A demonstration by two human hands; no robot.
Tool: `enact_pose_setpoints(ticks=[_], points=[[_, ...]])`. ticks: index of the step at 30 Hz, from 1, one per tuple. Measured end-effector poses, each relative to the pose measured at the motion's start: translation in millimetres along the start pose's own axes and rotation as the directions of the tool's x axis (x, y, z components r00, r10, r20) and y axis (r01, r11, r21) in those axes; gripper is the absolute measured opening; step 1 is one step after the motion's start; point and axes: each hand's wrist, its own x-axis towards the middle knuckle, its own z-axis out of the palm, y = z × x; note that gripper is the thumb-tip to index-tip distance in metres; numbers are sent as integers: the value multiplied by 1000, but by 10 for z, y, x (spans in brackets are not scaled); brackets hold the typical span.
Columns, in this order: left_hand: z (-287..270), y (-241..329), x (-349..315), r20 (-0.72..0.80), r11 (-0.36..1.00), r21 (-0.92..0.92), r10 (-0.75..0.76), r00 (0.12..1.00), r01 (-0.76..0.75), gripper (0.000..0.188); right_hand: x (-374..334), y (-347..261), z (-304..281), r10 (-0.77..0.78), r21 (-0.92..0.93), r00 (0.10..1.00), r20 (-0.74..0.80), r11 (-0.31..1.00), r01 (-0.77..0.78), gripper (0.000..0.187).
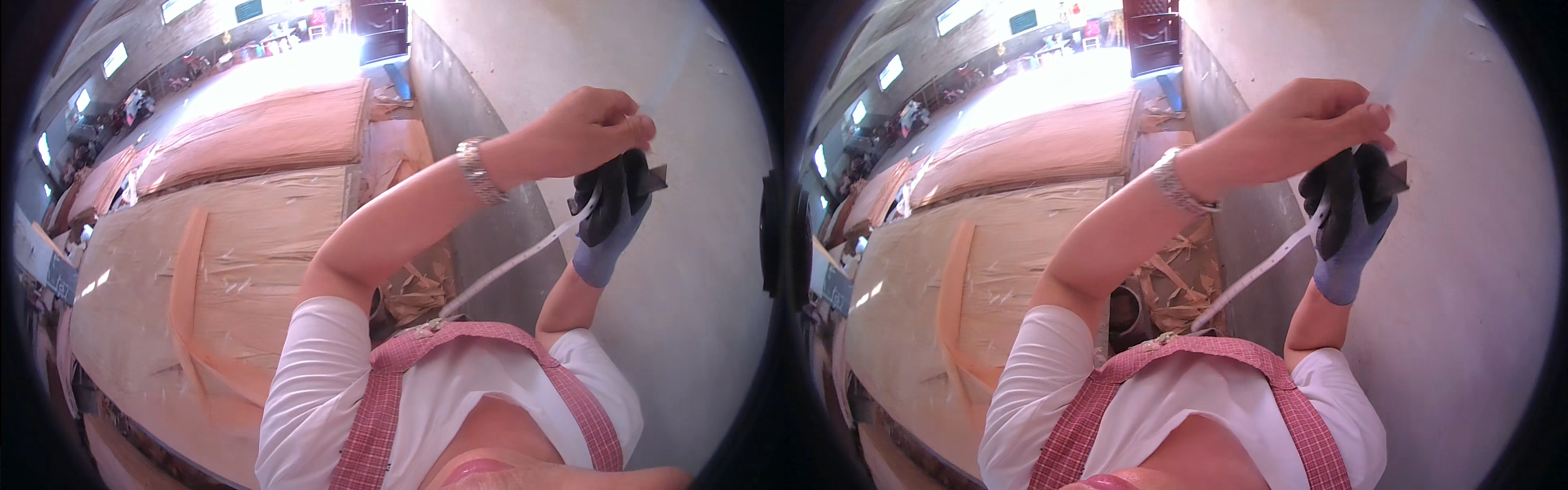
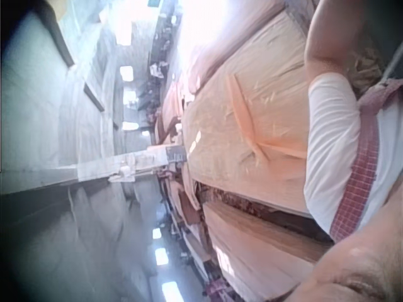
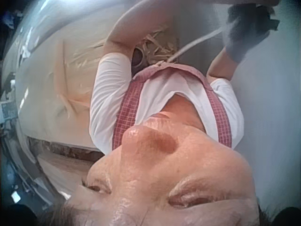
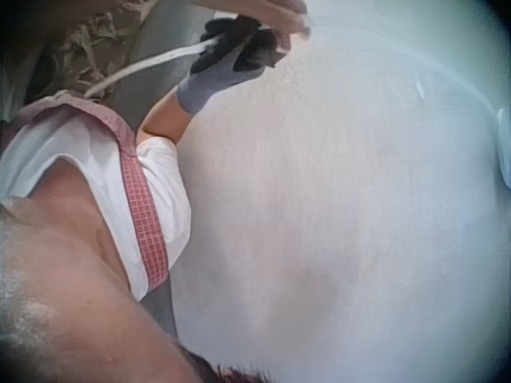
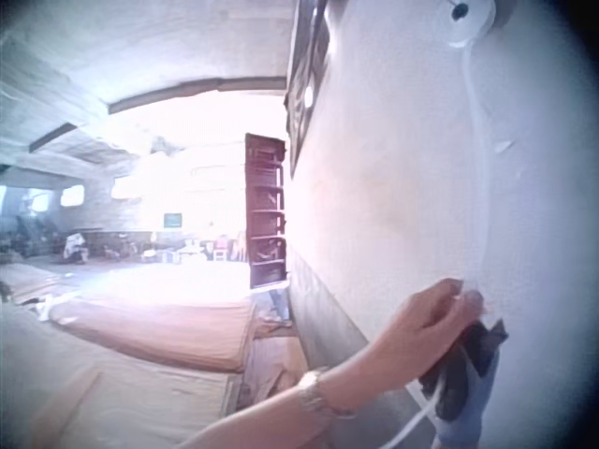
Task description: The person tapes together thin wood veneer sheets, applying adhesive tape along the joints, trimming excess tape, and moving the sheets to a different stack.
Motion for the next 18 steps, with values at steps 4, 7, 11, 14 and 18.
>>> enact_pose_setpoints(ticks=[4, 7, 11, 14, 18], points=[[222, -189, 88, -154, 979, -200, -57, 986, 25, 34, -113, 620, -105, -330, -420, 943, -54, 864, 278, 23], [178, -226, 68, -263, 927, -372, -145, 954, 39, 34, -154, 882, -201, -313, -500, 950, 6, 822, 274, 29], [-302, -427, -423, -428, 973, -175, -214, 878, 152, 69, -250, 883, 159, 12, 31, 985, 173, 999, -18, 34], [-753, -640, -1064, -497, 860, 132, -373, 784, 493, 53, -341, 1184, 254, 376, -37, 774, 510, 908, -417, 57], [-1101, -888, -1959, -429, 751, -199, -644, 633, 630, 20, -617, 1526, 502, 452, -190, 410, 792, 821, -538, 68]])
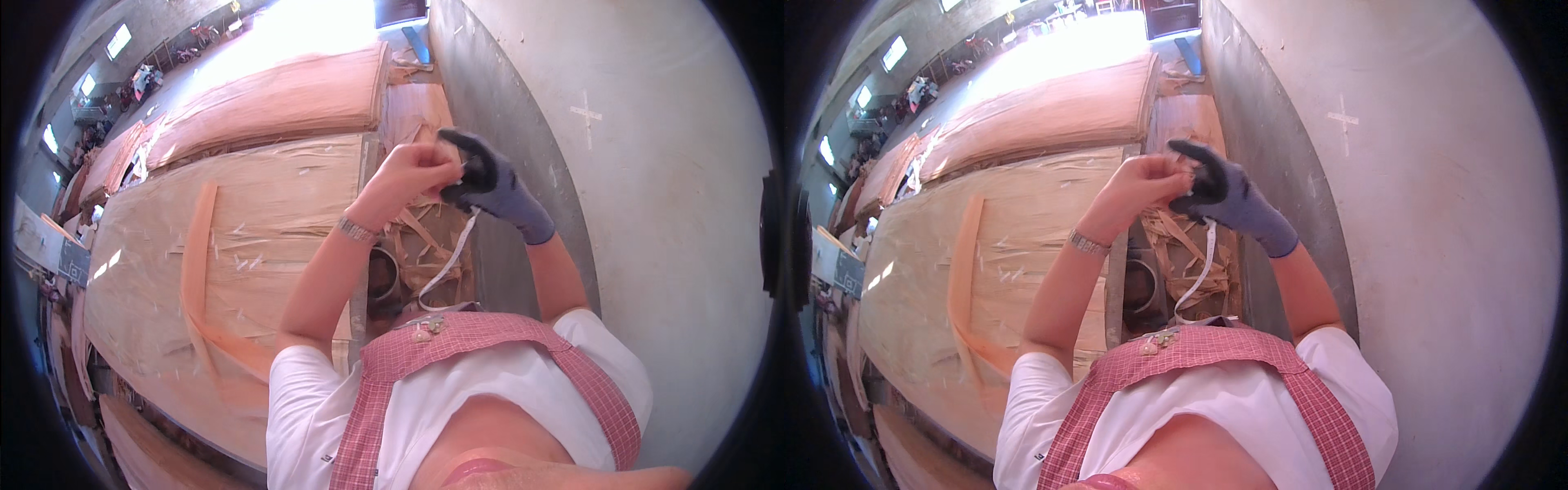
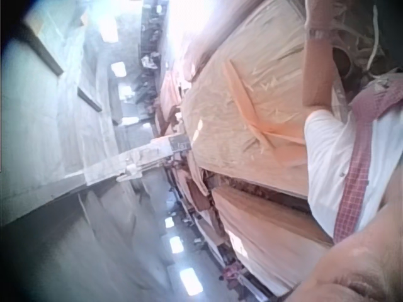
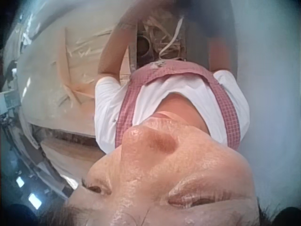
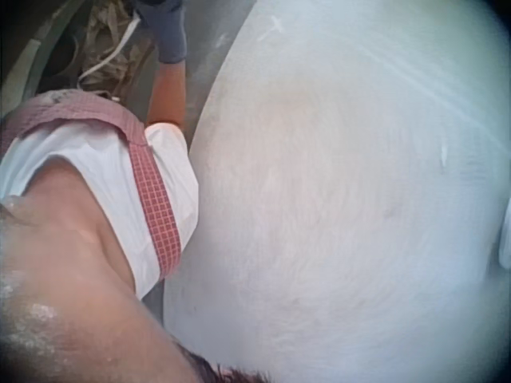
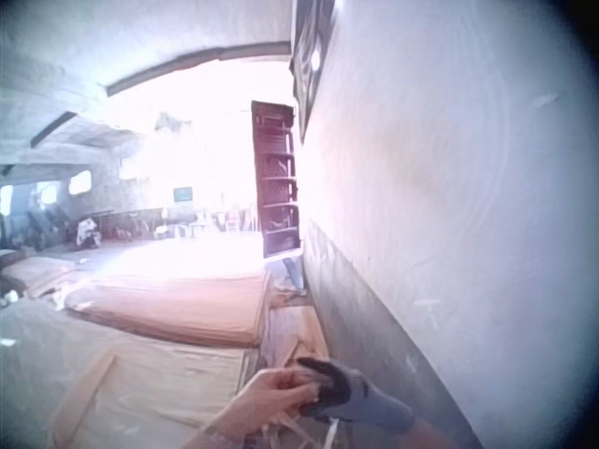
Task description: The person tapes together thin wood veneer sheets, applying adhesive tape along the joints, trimming excess tape, and moving the sheets to a different stack.
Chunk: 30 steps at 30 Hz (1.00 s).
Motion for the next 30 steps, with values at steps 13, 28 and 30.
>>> enact_pose_setpoints(ticks=[13, 28, 30], points=[[-236, -3147, -1463, -755, 823, -47, -400, 519, 566, 14, 574, 2891, 181, 708, -610, 136, 693, 676, -412, 31], [-25, -4948, -804, -873, 444, -449, -404, -274, 775, 63, 383, 4239, 956, 703, -107, 490, 516, 620, -777, 25], [-65, -5164, -857, -793, 445, -558, -534, -292, 701, 65, 449, 4036, 1123, 825, -247, 364, 433, 497, -832, 25]])
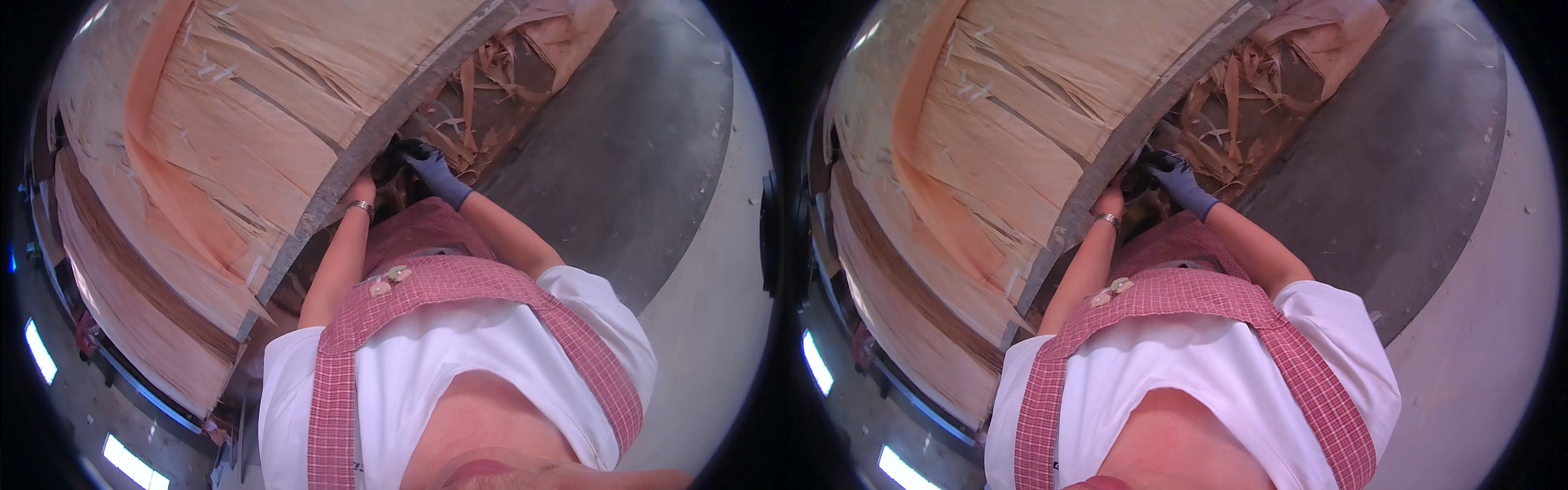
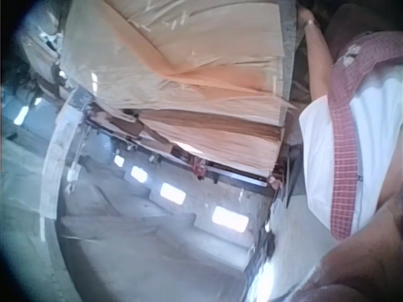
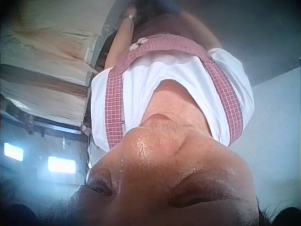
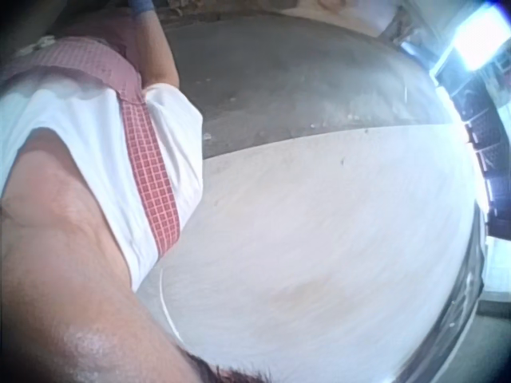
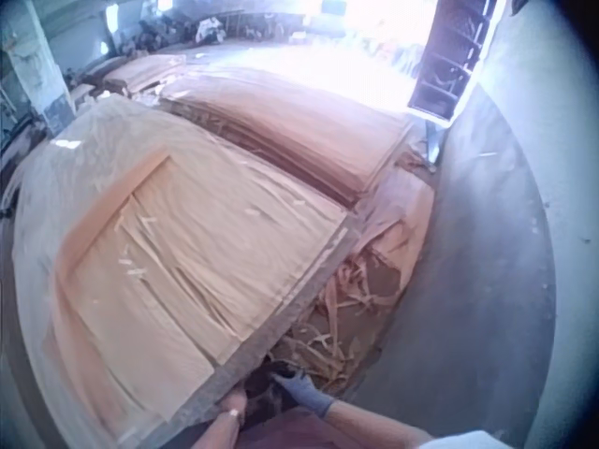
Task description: The person tapes together thin wood veneer sheets, applying adhesive tape along the joints, trimming excess tape, and moving the sheets to a different stack.
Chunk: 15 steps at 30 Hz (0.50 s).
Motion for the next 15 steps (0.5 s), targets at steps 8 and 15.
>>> enact_pose_setpoints(ticks=[8, 15], points=[[-482, -777, -207, 316, 951, 261, 77, 946, -164, 56, 881, 867, 207, -354, -263, 933, -70, 908, 325, 32], [-4039, -3940, -2709, -190, 395, 758, -626, 756, 518, 48, 961, 850, 71, -403, -194, 913, -58, 902, 386, 35]])
